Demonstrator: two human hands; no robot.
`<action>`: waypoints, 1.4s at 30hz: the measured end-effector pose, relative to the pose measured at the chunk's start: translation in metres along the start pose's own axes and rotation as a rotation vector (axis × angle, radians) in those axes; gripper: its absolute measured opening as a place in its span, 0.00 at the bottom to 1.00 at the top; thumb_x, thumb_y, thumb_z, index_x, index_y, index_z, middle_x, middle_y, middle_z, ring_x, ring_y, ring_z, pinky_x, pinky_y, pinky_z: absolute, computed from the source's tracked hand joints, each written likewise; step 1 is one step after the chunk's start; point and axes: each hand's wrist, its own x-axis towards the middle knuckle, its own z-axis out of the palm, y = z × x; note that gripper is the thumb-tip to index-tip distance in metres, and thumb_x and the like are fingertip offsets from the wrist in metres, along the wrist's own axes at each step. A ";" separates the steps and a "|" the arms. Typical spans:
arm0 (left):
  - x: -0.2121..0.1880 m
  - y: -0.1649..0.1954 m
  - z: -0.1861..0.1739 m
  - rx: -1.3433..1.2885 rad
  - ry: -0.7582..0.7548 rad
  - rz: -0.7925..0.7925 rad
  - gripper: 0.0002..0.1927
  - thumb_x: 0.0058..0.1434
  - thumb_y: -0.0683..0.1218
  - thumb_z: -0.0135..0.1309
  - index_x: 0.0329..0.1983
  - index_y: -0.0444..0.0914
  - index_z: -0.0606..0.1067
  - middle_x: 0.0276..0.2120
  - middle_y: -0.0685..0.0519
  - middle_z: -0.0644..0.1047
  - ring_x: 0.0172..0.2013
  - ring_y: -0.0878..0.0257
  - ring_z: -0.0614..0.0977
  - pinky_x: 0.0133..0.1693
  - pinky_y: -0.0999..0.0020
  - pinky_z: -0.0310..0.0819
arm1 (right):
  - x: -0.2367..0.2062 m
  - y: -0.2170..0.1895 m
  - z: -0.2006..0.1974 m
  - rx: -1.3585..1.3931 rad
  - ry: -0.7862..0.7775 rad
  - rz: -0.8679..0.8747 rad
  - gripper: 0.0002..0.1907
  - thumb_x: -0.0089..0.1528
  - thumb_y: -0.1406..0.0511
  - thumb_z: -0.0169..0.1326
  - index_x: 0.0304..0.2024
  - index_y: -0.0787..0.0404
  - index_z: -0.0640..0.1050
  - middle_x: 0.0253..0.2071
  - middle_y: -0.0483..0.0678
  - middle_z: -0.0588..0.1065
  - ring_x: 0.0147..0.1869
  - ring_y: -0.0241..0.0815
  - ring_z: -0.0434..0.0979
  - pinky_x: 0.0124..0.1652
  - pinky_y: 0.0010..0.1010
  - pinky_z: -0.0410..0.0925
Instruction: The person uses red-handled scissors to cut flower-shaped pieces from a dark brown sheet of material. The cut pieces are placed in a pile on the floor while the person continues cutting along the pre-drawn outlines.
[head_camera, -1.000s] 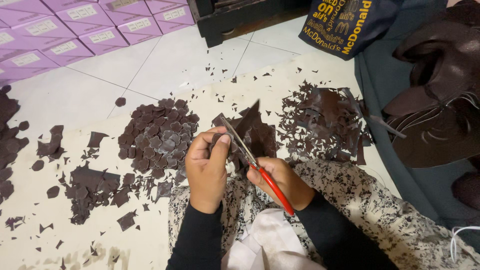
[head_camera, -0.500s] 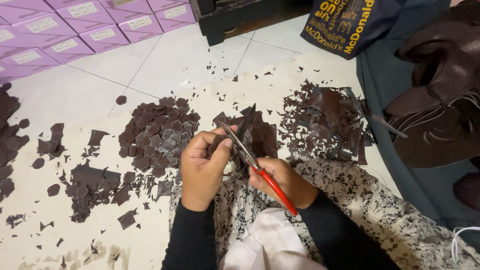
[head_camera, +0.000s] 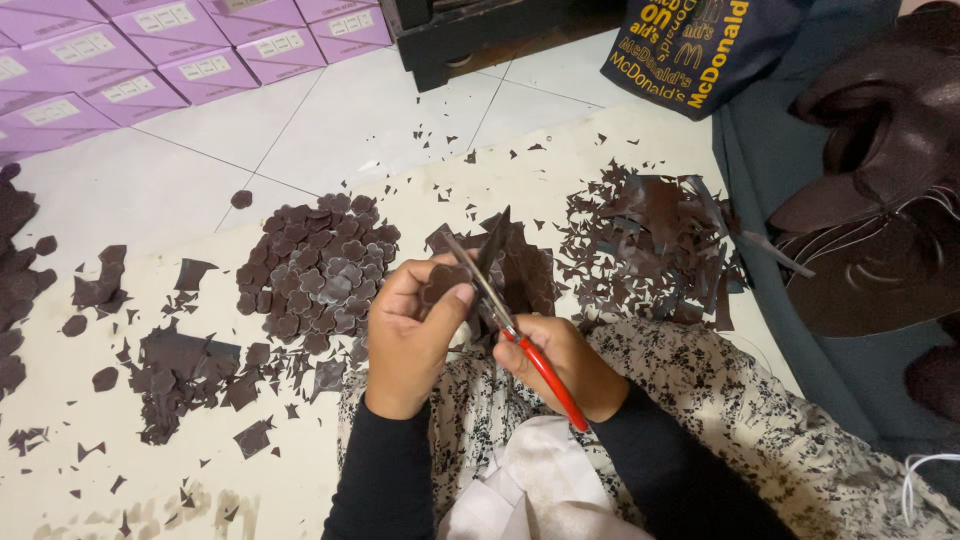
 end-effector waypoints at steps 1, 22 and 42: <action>-0.002 0.000 0.001 0.009 0.019 -0.026 0.05 0.65 0.35 0.54 0.43 0.34 0.75 0.45 0.49 0.79 0.43 0.70 0.79 0.47 0.73 0.75 | -0.001 0.000 0.000 -0.030 0.010 0.001 0.27 0.66 0.43 0.50 0.31 0.59 0.71 0.23 0.34 0.63 0.27 0.27 0.60 0.27 0.23 0.57; 0.001 -0.007 -0.004 -0.263 -0.060 -0.010 0.04 0.63 0.36 0.42 0.34 0.36 0.67 0.55 0.36 0.79 0.31 0.67 0.76 0.40 0.69 0.75 | -0.001 -0.001 0.000 -0.008 -0.096 -0.030 0.25 0.69 0.45 0.44 0.28 0.54 0.68 0.20 0.35 0.61 0.24 0.28 0.60 0.25 0.24 0.57; 0.013 -0.034 -0.009 0.092 0.075 -0.227 0.07 0.68 0.40 0.55 0.47 0.33 0.75 0.35 0.49 0.80 0.35 0.64 0.83 0.32 0.72 0.72 | 0.006 0.021 -0.032 -0.086 0.262 0.071 0.18 0.64 0.52 0.54 0.32 0.60 0.73 0.24 0.43 0.73 0.27 0.34 0.76 0.31 0.26 0.71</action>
